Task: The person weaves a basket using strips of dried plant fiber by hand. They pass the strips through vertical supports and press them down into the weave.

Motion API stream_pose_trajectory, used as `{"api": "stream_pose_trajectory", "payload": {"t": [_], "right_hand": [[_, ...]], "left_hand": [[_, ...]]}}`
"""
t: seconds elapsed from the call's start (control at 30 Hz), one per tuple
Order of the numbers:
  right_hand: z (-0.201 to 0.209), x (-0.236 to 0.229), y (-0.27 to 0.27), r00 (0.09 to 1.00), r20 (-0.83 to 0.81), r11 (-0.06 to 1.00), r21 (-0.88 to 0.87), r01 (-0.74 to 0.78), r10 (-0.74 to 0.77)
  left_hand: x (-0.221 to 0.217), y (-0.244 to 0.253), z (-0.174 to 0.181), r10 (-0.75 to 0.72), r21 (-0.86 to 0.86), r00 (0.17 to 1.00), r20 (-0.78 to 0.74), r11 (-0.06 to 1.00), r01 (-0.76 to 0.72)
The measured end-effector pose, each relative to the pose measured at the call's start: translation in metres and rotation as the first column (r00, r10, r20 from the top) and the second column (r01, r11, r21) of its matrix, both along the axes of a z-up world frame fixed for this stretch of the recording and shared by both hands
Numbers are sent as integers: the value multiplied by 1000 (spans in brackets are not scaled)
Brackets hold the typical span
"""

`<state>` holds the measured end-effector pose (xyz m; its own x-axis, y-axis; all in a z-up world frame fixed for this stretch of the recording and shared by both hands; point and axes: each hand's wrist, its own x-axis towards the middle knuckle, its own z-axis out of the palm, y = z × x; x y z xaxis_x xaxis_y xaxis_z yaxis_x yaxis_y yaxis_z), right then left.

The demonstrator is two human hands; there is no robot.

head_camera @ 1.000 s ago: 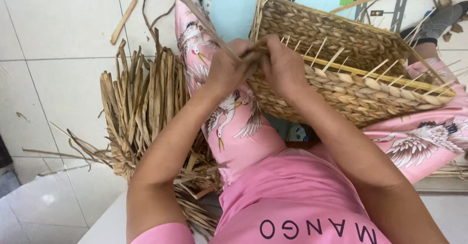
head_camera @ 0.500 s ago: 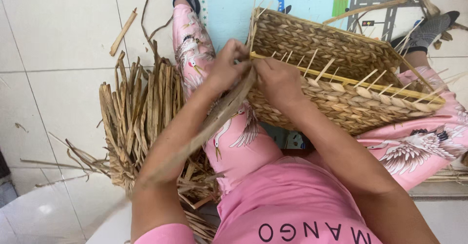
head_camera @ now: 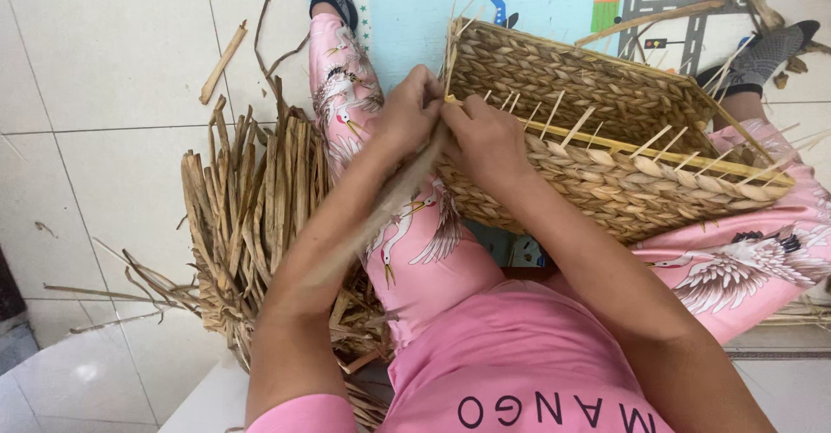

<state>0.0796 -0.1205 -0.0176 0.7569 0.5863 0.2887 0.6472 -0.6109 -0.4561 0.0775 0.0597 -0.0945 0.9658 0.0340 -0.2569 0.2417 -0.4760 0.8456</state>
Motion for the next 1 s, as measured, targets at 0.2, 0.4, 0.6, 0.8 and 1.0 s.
{"api": "stream_pose_trajectory", "payload": {"t": [0.2,0.4,0.6,0.8,1.0], "right_hand": [[6,-6,-15,992,-122,985,174,7,14],[3,-7,-13,988,-155,990,144,3,19],[2,-14,-33,972,-224,929,369,14,75],[-29,-25,-51,511,-853,684,436,585,108],[-26,-29,-56,442,-876,683,442,582,191]], "left_hand": [[-1,-13,19,110,160,977,180,977,-140],[-8,4,56,-130,242,981,144,966,93],[-1,6,17,119,325,990,-77,942,-88],[-3,12,32,82,13,991,106,996,-84],[9,30,47,-3,384,985,-175,921,71]]}}
